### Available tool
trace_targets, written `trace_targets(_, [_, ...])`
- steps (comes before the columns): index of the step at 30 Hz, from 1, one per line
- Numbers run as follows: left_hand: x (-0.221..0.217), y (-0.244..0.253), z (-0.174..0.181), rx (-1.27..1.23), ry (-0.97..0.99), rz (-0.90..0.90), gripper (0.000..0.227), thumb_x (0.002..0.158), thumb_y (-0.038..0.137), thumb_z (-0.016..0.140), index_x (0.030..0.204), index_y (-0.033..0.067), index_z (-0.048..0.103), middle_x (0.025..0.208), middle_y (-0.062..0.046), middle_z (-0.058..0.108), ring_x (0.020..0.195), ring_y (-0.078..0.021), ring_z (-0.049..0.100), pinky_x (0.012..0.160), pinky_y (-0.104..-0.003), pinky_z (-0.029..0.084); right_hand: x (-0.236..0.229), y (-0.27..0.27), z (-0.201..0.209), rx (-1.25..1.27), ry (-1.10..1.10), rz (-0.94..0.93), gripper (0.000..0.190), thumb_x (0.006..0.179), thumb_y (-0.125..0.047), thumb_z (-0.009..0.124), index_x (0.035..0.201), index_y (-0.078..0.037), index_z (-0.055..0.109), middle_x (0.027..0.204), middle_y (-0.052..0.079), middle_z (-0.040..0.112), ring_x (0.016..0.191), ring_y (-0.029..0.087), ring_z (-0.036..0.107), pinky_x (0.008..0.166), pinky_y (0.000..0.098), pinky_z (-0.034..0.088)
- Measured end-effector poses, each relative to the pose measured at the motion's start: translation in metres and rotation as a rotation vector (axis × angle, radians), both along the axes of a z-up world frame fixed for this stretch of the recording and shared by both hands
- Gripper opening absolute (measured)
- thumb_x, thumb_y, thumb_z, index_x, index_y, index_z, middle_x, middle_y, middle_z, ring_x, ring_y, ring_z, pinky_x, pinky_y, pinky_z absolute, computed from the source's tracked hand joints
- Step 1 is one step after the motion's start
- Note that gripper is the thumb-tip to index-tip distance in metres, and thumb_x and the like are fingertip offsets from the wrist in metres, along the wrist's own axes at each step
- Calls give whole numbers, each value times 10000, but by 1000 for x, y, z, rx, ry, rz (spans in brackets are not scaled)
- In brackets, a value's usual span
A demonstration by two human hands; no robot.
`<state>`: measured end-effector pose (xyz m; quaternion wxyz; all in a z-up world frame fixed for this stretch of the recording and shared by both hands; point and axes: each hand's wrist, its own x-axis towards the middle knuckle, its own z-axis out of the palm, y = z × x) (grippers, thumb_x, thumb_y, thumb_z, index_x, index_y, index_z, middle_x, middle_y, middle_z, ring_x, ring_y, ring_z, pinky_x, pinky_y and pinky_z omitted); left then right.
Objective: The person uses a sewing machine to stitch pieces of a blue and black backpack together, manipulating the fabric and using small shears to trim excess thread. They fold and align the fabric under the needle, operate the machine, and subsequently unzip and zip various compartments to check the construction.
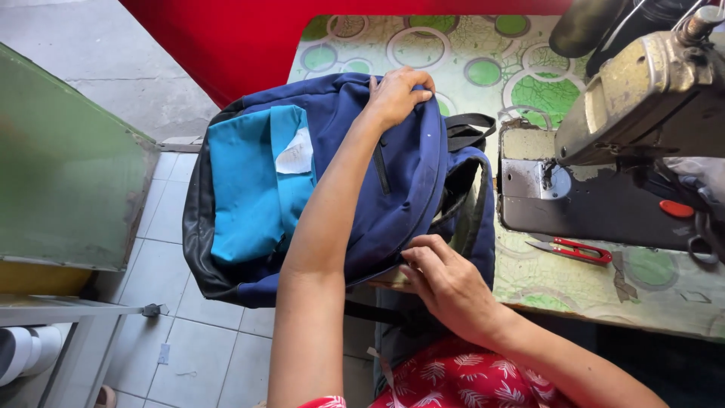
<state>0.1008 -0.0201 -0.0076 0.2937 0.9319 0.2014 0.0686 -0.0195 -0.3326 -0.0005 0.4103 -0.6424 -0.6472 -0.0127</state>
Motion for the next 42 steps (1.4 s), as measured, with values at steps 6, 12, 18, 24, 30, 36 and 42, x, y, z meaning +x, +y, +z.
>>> trace_targets(6, [-61, 13, -3, 198, -95, -271, 546, 912, 269, 758, 1382, 119, 523, 1420, -163, 559, 1309, -370, 542, 1066, -493, 425, 34, -6, -5, -106, 14, 108, 321, 987, -62, 584, 1307, -54, 570, 1321, 143, 591, 1133, 293, 680, 958, 365, 546])
trace_targets(12, [-255, -74, 77, -53, 8, -207, 206, 1034, 238, 579, 1011, 49, 657, 931, -211, 697, 995, -453, 685, 870, -541, 540, 54, 22, -41, 53, -353, -18, 99, 1006, -144, 560, 1073, -114, 626, 985, 85, 608, 732, 285, 687, 596, 358, 580])
trace_targets(18, [-354, -131, 27, 428, -94, -31, 825, 657, 526, 894, 1319, 129, 600, 1310, -140, 616, 1383, -377, 502, 1136, -584, 373, 72, 33, -35, 136, -387, 58, 94, 1015, -115, 516, 997, -125, 608, 913, 64, 576, 649, 275, 665, 543, 332, 563])
trace_targets(24, [-332, -134, -34, 1007, -337, 19, 63, 961, 181, 633, 944, 126, 659, 761, -20, 432, 624, -220, 458, 533, -366, 423, 95, 43, -31, 160, -432, 26, 142, 1042, -87, 478, 982, -126, 600, 914, 65, 585, 608, 289, 651, 539, 340, 552])
trace_targets(30, [-265, -201, -11, 1029, -372, 52, 219, 942, 125, 551, 733, 190, 541, 666, 19, 390, 564, -184, 443, 471, -330, 377, 163, 49, -33, 144, -371, -81, 130, 1038, -40, 615, 970, -150, 597, 973, 22, 627, 752, 309, 711, 640, 350, 571])
trace_targets(36, [-240, -209, 5, 503, -270, 0, 464, 961, 511, 607, 910, 50, 624, 771, -117, 578, 670, -351, 633, 591, -441, 524, 164, 37, -22, 28, -281, -96, 136, 1064, -8, 554, 991, -109, 611, 1004, 77, 651, 850, 368, 717, 696, 409, 575])
trace_targets(42, [-202, -183, 7, 493, -356, 107, 381, 939, 364, 681, 1032, 13, 567, 893, -130, 513, 812, -382, 604, 705, -456, 525, 142, 29, -29, -19, -189, -143, 171, 922, -90, 775, 1048, -76, 661, 1054, 78, 642, 922, 332, 716, 735, 410, 598])
